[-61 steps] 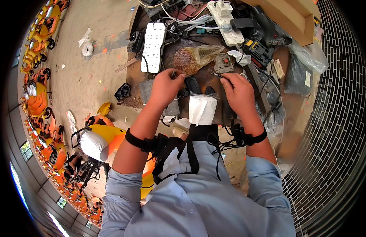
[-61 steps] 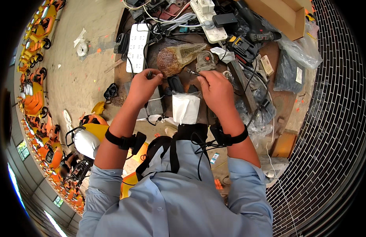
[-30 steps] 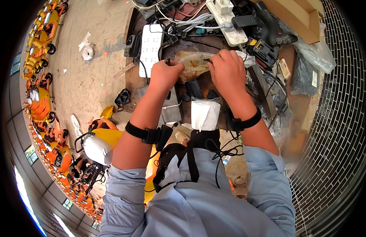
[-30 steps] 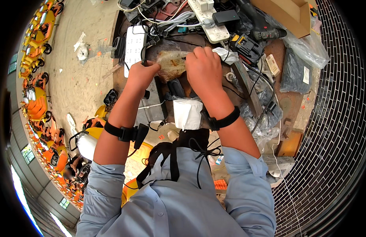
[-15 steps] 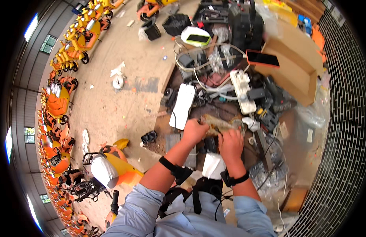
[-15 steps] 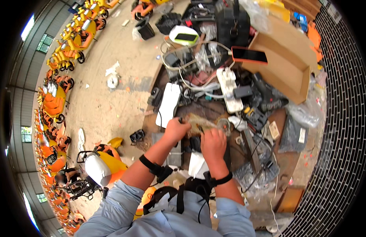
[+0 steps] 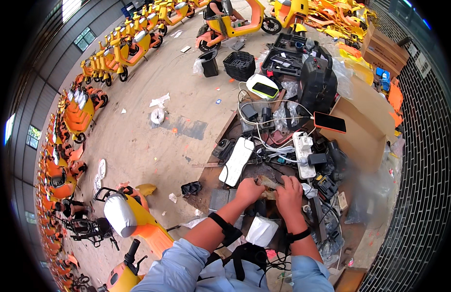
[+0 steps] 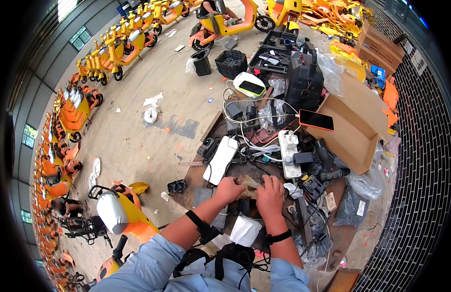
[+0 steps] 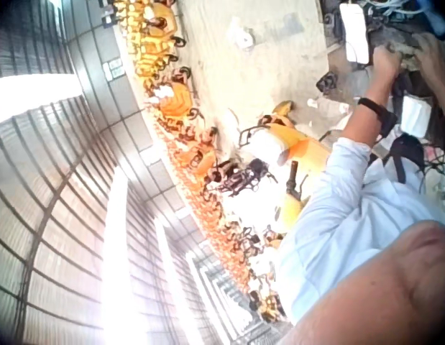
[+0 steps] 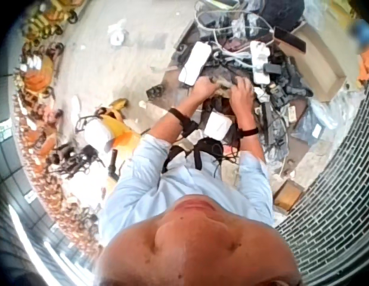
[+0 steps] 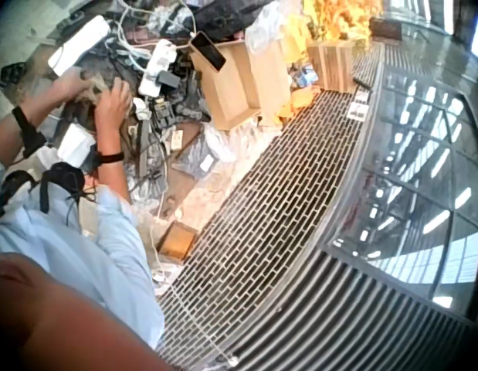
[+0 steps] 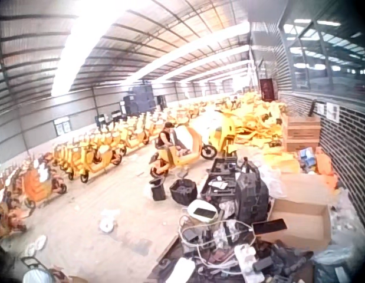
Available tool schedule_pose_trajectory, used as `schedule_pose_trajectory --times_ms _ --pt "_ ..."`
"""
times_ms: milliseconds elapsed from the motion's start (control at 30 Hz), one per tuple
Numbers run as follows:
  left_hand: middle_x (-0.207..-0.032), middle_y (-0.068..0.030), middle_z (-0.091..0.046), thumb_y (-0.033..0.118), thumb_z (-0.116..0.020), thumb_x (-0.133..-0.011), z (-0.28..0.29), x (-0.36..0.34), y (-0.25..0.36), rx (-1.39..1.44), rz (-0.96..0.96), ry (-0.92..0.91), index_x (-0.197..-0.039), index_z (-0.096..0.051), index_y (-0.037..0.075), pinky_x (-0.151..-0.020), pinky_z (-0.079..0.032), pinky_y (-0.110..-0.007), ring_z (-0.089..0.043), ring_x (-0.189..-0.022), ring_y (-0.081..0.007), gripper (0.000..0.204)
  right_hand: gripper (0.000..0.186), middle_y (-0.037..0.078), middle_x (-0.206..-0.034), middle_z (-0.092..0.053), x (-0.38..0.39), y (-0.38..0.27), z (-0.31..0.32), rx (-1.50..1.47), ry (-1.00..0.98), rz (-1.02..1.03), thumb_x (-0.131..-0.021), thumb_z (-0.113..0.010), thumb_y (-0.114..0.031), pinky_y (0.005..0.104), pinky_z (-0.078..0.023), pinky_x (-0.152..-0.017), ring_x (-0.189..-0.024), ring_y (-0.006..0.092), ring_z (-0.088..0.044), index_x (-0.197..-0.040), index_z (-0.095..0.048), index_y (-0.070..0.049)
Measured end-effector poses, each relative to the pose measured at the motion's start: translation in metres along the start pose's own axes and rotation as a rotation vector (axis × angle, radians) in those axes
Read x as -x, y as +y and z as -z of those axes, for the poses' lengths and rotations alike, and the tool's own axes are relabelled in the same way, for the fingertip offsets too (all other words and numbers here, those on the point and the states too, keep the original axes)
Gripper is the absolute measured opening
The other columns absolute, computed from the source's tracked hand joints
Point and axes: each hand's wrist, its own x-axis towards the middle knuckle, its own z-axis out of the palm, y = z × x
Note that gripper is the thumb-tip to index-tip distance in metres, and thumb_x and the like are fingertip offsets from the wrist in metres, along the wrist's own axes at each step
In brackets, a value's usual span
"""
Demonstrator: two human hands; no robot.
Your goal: The person works on scooter components in a warehouse, using a power drill to handle small parts and manually manipulating cables and mechanical assemblies at a workbench.
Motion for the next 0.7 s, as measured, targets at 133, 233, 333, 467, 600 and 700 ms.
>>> schedule_pose_trajectory --times_ms 133,233,333,467,600,700 --pt "-0.081 -0.0239 -0.069 0.03 -0.072 -0.072 -0.006 -0.009 -0.008 -0.003 0.009 -0.001 -0.084 -0.07 -0.003 -0.075 -0.055 -0.045 -0.07 -0.079 -0.0382 0.035 0.011 0.012 -0.134 -0.057 -0.014 0.007 -0.014 0.065 -0.109 0.075 -0.073 -0.073 -0.012 0.0511 -0.037 -0.103 -0.127 0.035 -0.047 -0.079 -0.07 -0.003" --pt "-0.088 -0.0256 -0.07 0.029 -0.069 -0.075 0.0 -0.006 -0.007 0.006 0.016 -0.014 -0.088 -0.071 -0.004 -0.079 -0.055 -0.048 -0.069 -0.086 -0.0412 0.036 0.01 0.012 -0.135 -0.057 -0.021 0.009 -0.023 0.072 -0.129 0.105 -0.074 -0.069 -0.012 0.0509 -0.037 -0.103 -0.128 0.0358 -0.046 -0.078 -0.07 -0.003" --pt "-0.088 -0.0261 -0.069 0.03 -0.068 -0.076 0.007 -0.005 -0.006 0.08 0.048 -0.043 -0.088 -0.071 -0.004 -0.079 -0.055 -0.048 -0.069 -0.086 -0.042 0.036 0.01 0.012 -0.134 -0.057 -0.03 0.009 -0.03 0.088 -0.133 0.129 -0.075 -0.068 -0.012 0.0511 -0.037 -0.103 -0.128 0.0366 -0.046 -0.079 -0.069 -0.003" --pt "-0.085 -0.0249 -0.069 0.029 -0.069 -0.075 0.007 -0.013 -0.016 0.04 0.02 0.021 -0.086 -0.069 -0.001 -0.075 -0.055 -0.046 -0.069 -0.083 -0.0399 0.032 0.011 0.012 -0.135 -0.056 -0.035 0.003 -0.039 0.068 -0.145 0.119 -0.074 -0.071 -0.012 0.0513 -0.036 -0.104 -0.128 0.0364 -0.046 -0.081 -0.069 -0.003" --pt "-0.086 -0.0256 -0.069 0.028 -0.068 -0.075 0.011 -0.014 -0.017 0.061 0.059 0.005 -0.088 -0.07 -0.001 -0.078 -0.054 -0.047 -0.068 -0.085 -0.0413 0.032 0.015 0.012 -0.138 -0.054 -0.033 0.002 -0.045 0.1 -0.191 0.124 -0.074 -0.074 -0.014 0.0523 -0.034 -0.105 -0.13 0.0361 -0.044 -0.083 -0.069 -0.003" --pt "-0.087 -0.0251 -0.069 0.028 -0.068 -0.074 0.009 -0.014 -0.025 0.098 0.052 -0.029 -0.09 -0.07 -0.001 -0.079 -0.054 -0.048 -0.068 -0.085 -0.0412 0.032 0.016 0.013 -0.141 -0.052 -0.033 -0.006 -0.044 0.119 -0.226 0.146 -0.074 -0.076 -0.014 0.0524 -0.033 -0.106 -0.13 0.0363 -0.043 -0.084 -0.069 -0.003"
